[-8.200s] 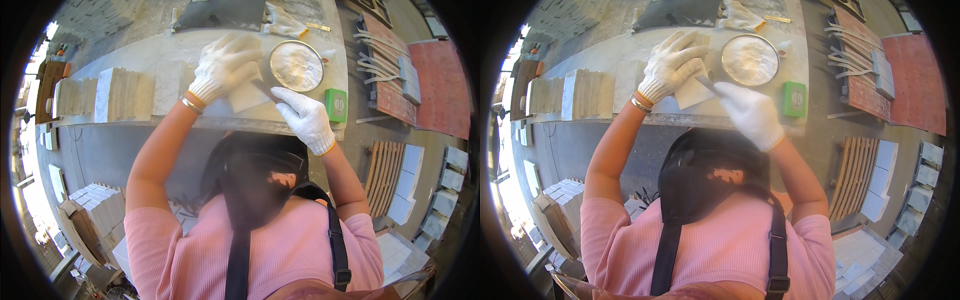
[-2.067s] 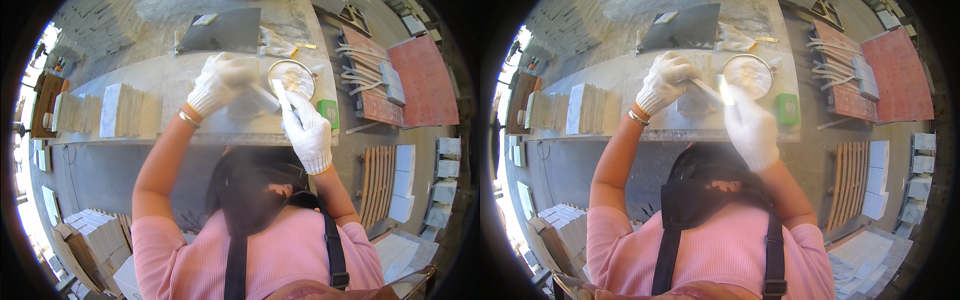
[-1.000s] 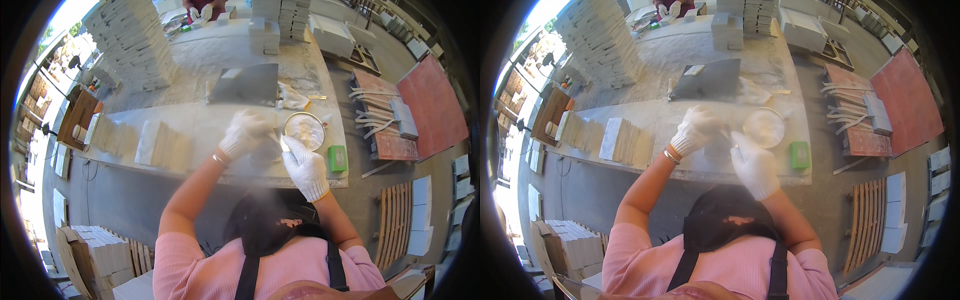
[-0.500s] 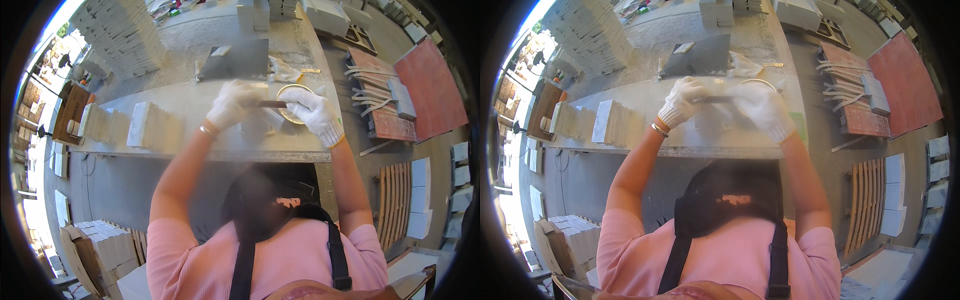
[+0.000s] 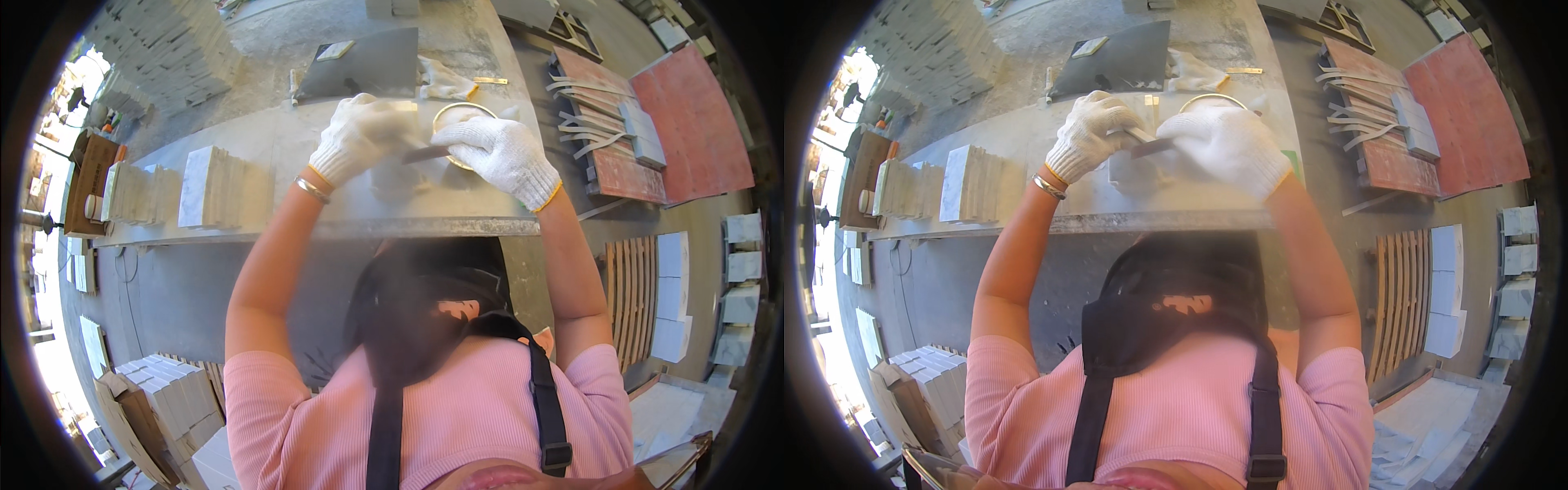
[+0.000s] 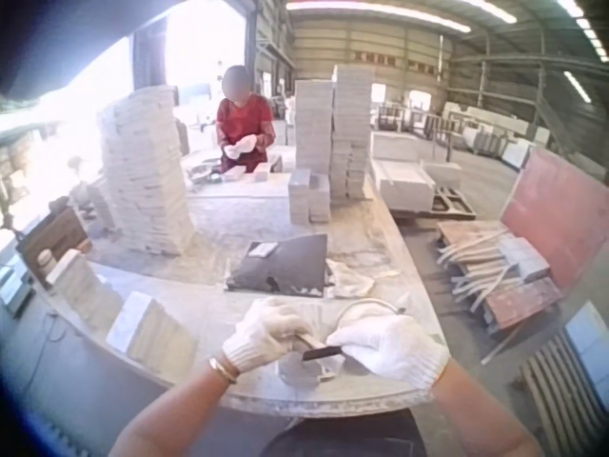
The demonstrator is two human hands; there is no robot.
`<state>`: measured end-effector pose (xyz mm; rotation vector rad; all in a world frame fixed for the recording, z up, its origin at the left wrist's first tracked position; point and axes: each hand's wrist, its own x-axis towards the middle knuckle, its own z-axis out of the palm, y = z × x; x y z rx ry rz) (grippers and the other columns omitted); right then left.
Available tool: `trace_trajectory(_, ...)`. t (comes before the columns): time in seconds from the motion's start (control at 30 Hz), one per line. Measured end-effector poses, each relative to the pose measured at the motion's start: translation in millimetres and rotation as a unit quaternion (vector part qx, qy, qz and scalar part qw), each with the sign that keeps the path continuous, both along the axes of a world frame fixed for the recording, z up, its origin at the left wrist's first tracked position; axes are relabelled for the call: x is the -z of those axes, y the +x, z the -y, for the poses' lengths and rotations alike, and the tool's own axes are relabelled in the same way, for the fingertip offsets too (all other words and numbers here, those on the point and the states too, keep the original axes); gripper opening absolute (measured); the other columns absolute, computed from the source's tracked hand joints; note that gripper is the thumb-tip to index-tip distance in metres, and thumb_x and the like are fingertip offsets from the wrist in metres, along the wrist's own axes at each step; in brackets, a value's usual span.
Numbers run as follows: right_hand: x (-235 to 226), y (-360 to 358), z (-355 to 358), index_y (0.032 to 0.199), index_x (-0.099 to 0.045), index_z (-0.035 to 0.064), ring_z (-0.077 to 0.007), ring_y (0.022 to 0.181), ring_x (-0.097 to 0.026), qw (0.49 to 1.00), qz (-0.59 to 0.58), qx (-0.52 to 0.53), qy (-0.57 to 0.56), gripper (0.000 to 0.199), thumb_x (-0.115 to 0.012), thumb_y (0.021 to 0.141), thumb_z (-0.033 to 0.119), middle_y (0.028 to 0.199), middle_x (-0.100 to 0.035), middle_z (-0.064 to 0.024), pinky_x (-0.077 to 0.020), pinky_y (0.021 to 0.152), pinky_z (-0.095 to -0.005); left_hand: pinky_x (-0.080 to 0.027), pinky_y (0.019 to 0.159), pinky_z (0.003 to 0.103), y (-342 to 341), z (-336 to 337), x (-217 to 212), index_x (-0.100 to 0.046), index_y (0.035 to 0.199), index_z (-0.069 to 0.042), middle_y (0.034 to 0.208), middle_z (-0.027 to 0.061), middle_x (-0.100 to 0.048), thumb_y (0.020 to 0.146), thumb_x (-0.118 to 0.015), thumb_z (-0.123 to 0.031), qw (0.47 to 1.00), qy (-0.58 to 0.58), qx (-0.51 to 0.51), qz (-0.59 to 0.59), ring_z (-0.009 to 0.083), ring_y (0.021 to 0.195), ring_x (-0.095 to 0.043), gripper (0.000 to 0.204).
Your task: The person sands the edges of rectangular white tiles using a green sanding block and a metal scraper. They repeatedly pick up tiles, sand their edges, and place them back on the workbench.
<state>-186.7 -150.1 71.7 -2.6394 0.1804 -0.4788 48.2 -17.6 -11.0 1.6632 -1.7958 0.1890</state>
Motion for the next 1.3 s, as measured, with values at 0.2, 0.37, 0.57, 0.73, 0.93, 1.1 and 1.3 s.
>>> trace_trajectory(0.2,-12.7,-17.4,-9.6,0.115,-0.079,0.0112,-0.0266,0.099,-0.075,0.993,-0.073,0.003,-0.095,0.024,-0.074,0.091,0.010,0.109,-0.078,-0.0102,-0.0585,0.089,-0.0347,-0.050,0.092,0.043,-0.3,-1.3,-3.4,-0.078,0.095,-0.018,0.100,0.0013,-0.075,0.069,-0.086,-0.017,1.000,0.011,-0.006,0.001,0.0293,0.102,-0.063,0.027)
trace_trajectory(0.37,-17.7,-48.3,-6.4,0.115,-0.078,0.0039,-0.0225,0.100,-0.075,0.993,0.023,0.071,0.097,0.023,-0.072,0.093,0.004,0.112,-0.078,-0.0135,-0.0576,0.090,-0.0327,-0.052,0.087,0.043,8.7,11.0,-30.7,-0.081,0.098,-0.016,0.097,0.0038,-0.076,0.071,-0.085,-0.019,0.985,0.162,0.055,-0.032,0.0298,0.095,-0.065,0.027)
trace_trajectory(0.57,10.8,-61.5,-2.2,0.124,-0.074,0.0020,-0.0083,0.087,-0.064,0.919,-0.008,0.184,0.349,0.028,-0.067,0.097,0.002,0.103,-0.074,-0.0029,-0.0520,0.079,-0.0240,-0.053,0.088,0.041,9.0,42.2,-37.9,-0.083,0.102,-0.017,0.103,0.0039,-0.077,0.078,-0.079,-0.032,0.943,0.301,0.139,-0.030,0.0287,0.094,-0.064,0.028)
trace_trajectory(0.73,54.1,-51.9,3.1,0.121,-0.075,0.0006,-0.0109,0.106,-0.066,0.891,-0.024,0.178,0.417,0.026,-0.068,0.097,0.005,0.115,-0.075,-0.0037,-0.0512,0.094,-0.0265,-0.037,0.121,0.047,-1.7,44.0,-14.0,-0.083,0.112,-0.024,0.153,0.0048,-0.059,0.084,-0.077,-0.035,0.944,0.288,0.162,-0.024,0.0385,0.147,-0.043,0.031)
trace_trajectory(0.93,90.6,-27.8,4.1,0.116,-0.078,0.0036,-0.0143,0.102,-0.071,0.912,-0.017,0.145,0.383,0.023,-0.068,0.095,0.007,0.111,-0.078,-0.0065,-0.0535,0.093,-0.0284,-0.031,0.126,0.047,1.9,33.2,-2.2,-0.080,0.122,-0.027,0.157,0.0026,-0.055,0.085,-0.078,-0.029,0.948,0.269,0.151,-0.075,0.0399,0.154,-0.035,0.037)
trace_trajectory(1.1,89.6,-43.6,-5.1,0.122,-0.077,0.0059,-0.0054,0.076,-0.063,0.922,-0.027,0.103,0.373,0.027,-0.070,0.096,0.007,0.092,-0.073,0.0003,-0.0501,0.069,-0.0211,-0.030,0.126,0.051,4.0,30.9,7.3,-0.079,0.125,-0.025,0.157,0.0052,-0.056,0.086,-0.078,-0.037,0.962,0.232,0.136,-0.049,0.0438,0.153,-0.035,0.041)
trace_trajectory(1.3,76.9,-91.0,1.2,0.127,-0.073,0.0045,-0.0083,0.077,-0.066,0.843,0.010,0.221,0.489,0.031,-0.068,0.097,0.005,0.096,-0.075,-0.0043,-0.0511,0.067,-0.0227,-0.029,0.124,0.058,-24.9,-14.7,1.7,-0.065,0.142,-0.014,0.156,0.0170,-0.053,0.083,-0.068,-0.073,0.987,0.130,0.092,0.003,0.0467,0.151,-0.036,0.083)
